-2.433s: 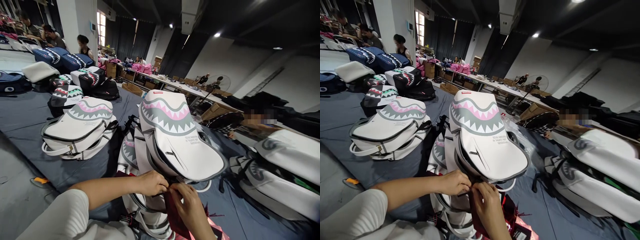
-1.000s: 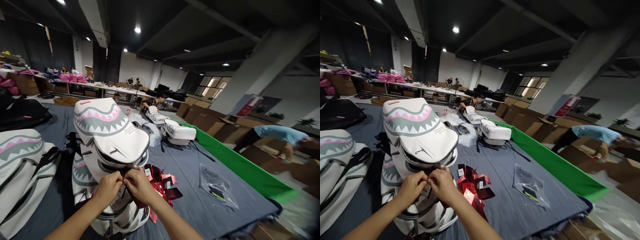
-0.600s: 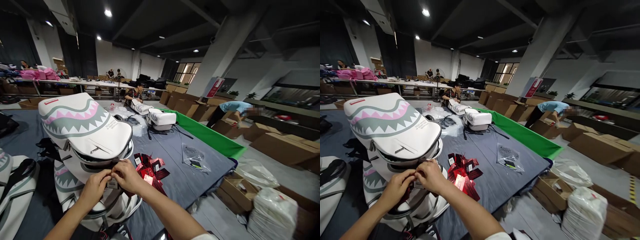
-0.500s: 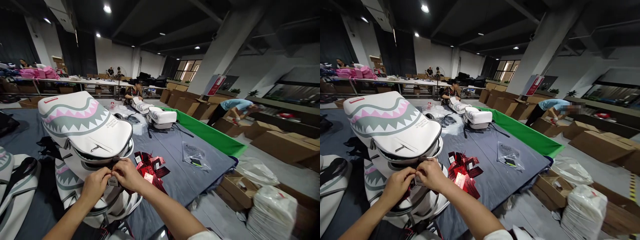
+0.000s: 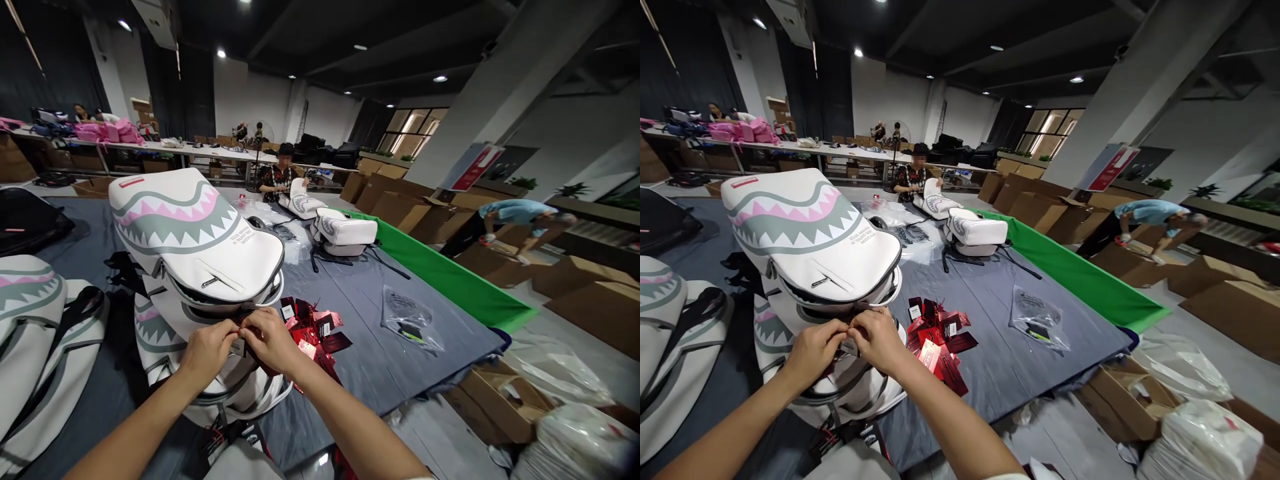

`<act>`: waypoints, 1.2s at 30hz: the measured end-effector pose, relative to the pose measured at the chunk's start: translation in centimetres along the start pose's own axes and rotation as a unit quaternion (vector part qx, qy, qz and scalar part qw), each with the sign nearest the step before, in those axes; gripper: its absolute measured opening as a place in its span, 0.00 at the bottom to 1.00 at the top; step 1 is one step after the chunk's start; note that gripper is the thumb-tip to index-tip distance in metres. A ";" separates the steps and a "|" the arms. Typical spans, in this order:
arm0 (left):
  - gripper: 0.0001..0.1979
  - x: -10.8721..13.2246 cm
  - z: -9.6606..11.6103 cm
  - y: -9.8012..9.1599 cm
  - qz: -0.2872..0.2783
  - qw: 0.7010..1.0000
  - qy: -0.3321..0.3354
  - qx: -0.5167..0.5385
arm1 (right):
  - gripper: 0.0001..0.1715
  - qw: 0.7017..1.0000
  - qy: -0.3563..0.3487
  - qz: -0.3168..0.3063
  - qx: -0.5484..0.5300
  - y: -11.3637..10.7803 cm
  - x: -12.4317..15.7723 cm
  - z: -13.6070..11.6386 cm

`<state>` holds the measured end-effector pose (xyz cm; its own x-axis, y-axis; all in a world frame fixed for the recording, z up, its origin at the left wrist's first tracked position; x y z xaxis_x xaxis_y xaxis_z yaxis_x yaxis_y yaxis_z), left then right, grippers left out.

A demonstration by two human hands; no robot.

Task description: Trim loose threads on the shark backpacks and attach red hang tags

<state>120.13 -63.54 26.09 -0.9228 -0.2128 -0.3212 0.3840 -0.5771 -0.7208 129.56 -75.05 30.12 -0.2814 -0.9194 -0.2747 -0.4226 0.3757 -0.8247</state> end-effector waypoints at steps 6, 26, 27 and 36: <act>0.10 0.1 0.1 0.0 -0.030 0.999 0.005 0.015 | 0.04 1.000 0.000 0.015 -0.009 0.2 0.1 -0.3; 0.08 0.1 0.2 0.4 -0.001 1.000 0.003 0.012 | 0.03 0.981 0.070 0.075 -0.166 0.7 0.7 1.3; 0.09 0.1 0.3 0.6 -0.008 1.000 0.014 0.018 | 0.03 0.980 0.074 0.075 -0.168 0.7 0.7 1.3; 0.07 0.0 0.3 0.7 -0.013 1.000 0.018 0.007 | 0.05 0.972 0.081 0.077 -0.205 1.2 0.7 1.2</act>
Point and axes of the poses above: each hand's wrist, its own x-axis away from the middle knuckle, its own y-axis out of the palm, z = x × y, the point moved 4 cm from there along -x, towards the middle knuckle, and after that the axes turned 9 degrees about -z, right-handed, at the moved point
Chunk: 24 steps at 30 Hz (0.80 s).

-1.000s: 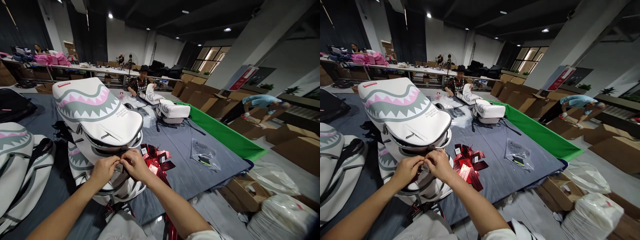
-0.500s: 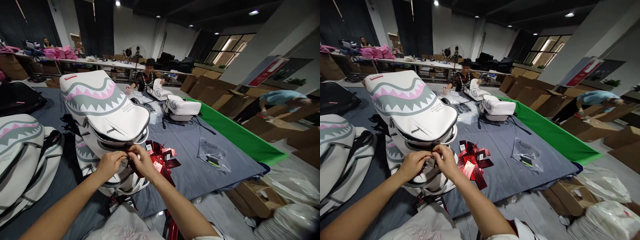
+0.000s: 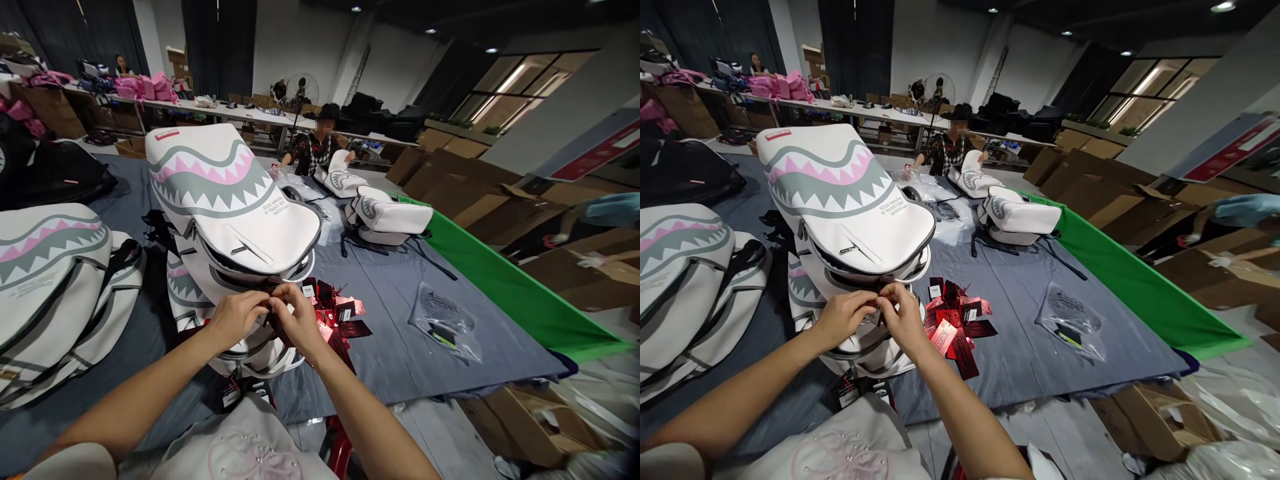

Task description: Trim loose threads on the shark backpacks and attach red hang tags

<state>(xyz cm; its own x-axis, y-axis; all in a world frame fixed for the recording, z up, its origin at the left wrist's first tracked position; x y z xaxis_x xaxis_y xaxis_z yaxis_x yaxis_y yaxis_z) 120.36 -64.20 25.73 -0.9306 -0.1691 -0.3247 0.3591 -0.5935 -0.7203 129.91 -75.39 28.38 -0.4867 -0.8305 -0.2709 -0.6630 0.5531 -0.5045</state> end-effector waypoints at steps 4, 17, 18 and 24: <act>0.09 0.1 0.0 0.0 0.033 0.999 -0.009 -0.027 | 0.05 1.000 0.006 0.000 -0.027 0.1 0.0 -0.1; 0.09 1.0 -0.2 -0.6 0.074 0.997 0.008 -0.013 | 0.10 0.996 0.006 0.030 -0.085 0.8 0.3 0.2; 0.08 1.8 -1.2 -1.2 0.099 0.995 -0.003 0.014 | 0.13 0.995 -0.002 0.044 -0.087 0.2 0.6 0.7; 0.22 11.6 -16.0 -2.8 0.304 0.907 -0.284 0.069 | 0.21 0.932 0.227 0.262 0.103 -9.0 4.8 14.5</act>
<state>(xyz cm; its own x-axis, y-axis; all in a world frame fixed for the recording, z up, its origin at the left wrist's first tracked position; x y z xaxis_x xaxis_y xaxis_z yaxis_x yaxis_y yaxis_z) 109.67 -51.87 14.18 -0.4641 -0.8530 -0.2387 0.8422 -0.3414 -0.4172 141.79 -85.29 19.69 -0.9345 -0.3109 -0.1736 -0.1658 0.8115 -0.5604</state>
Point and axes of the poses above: each hand's wrist, its own x-axis away from the middle knuckle, its own y-axis out of the palm, z = x × y, the point moved 4 cm from there along -x, towards the middle knuckle, and after that the axes turned 9 degrees about -z, right-handed, at the moved point
